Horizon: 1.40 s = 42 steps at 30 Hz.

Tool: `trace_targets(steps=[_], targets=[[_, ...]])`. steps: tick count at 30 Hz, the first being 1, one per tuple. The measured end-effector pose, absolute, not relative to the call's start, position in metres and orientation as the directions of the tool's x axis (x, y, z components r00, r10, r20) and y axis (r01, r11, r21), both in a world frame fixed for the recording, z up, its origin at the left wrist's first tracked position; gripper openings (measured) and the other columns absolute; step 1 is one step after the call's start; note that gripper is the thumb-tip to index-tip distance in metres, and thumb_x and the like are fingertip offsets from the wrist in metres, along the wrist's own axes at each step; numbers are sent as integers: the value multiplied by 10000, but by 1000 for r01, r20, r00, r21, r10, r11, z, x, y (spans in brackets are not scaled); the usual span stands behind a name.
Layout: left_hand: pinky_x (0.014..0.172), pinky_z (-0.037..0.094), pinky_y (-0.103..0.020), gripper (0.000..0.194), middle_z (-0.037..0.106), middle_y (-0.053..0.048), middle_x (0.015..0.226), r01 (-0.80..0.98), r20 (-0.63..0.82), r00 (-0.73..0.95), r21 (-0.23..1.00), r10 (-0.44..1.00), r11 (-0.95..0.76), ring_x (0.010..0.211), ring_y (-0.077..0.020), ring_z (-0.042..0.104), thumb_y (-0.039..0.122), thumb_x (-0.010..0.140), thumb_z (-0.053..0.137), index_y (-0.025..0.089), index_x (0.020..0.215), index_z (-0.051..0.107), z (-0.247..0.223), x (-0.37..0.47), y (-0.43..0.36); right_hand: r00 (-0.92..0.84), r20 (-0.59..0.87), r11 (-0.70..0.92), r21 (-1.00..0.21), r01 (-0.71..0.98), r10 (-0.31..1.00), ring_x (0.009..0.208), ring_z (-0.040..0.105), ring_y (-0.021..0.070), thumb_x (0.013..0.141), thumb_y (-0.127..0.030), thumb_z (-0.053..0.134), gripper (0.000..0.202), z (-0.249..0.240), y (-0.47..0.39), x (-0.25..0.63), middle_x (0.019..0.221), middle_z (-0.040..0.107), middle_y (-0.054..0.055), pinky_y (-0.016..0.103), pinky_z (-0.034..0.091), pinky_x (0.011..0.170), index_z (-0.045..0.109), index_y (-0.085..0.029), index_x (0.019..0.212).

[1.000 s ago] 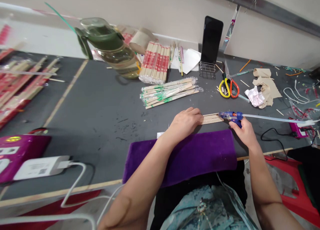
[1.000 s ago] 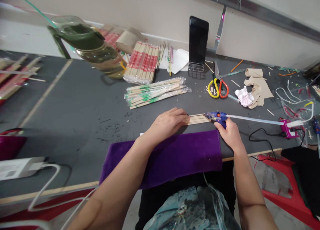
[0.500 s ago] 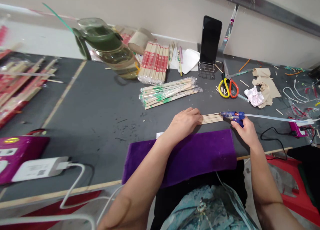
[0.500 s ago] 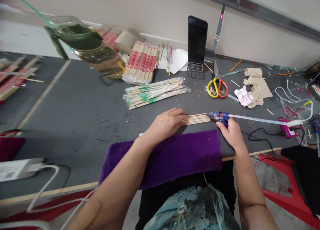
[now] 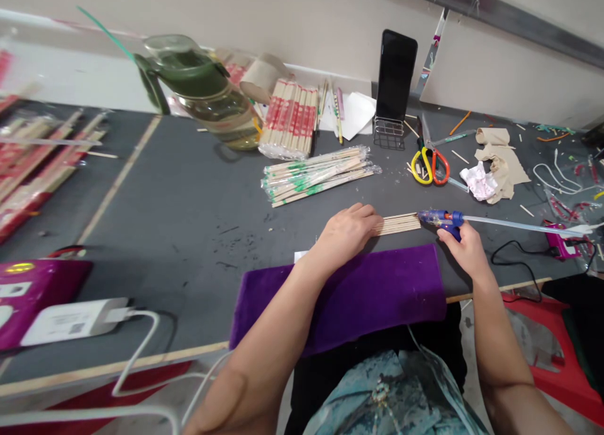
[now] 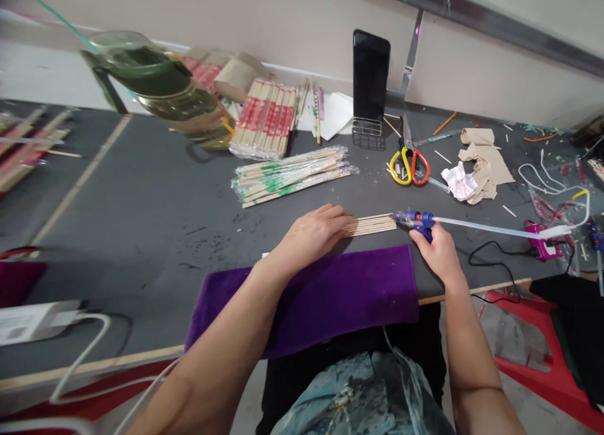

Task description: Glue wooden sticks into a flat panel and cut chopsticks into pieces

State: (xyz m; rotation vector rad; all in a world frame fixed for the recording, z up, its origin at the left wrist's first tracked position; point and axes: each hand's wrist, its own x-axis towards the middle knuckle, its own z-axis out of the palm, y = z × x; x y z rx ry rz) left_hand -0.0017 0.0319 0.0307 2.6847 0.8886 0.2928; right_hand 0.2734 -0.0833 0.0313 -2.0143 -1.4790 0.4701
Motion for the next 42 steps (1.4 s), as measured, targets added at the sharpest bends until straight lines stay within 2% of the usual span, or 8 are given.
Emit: trace_targets(steps=[12, 42], targets=[[737, 419, -325, 278, 648, -80, 976, 545, 104, 793, 320, 601, -775, 866, -219, 543, 180, 1016, 444, 189, 986, 720, 29, -1, 32, 323, 65, -205, -653, 729, 944, 914, 743, 336, 878, -592, 591, 457, 31, -85, 276, 942, 794, 128, 429, 552, 824, 691, -197, 1086], [743, 425, -330, 274, 659, -75, 997, 554, 95, 791, 308, 605, -773, 868, -221, 549, 187, 1016, 452, 195, 990, 725, 27, -1, 32, 335, 64, -217, -645, 733, 940, 881, 742, 339, 878, -620, 593, 506, 29, -88, 285, 936, 787, 134, 427, 547, 803, 684, -182, 1114]])
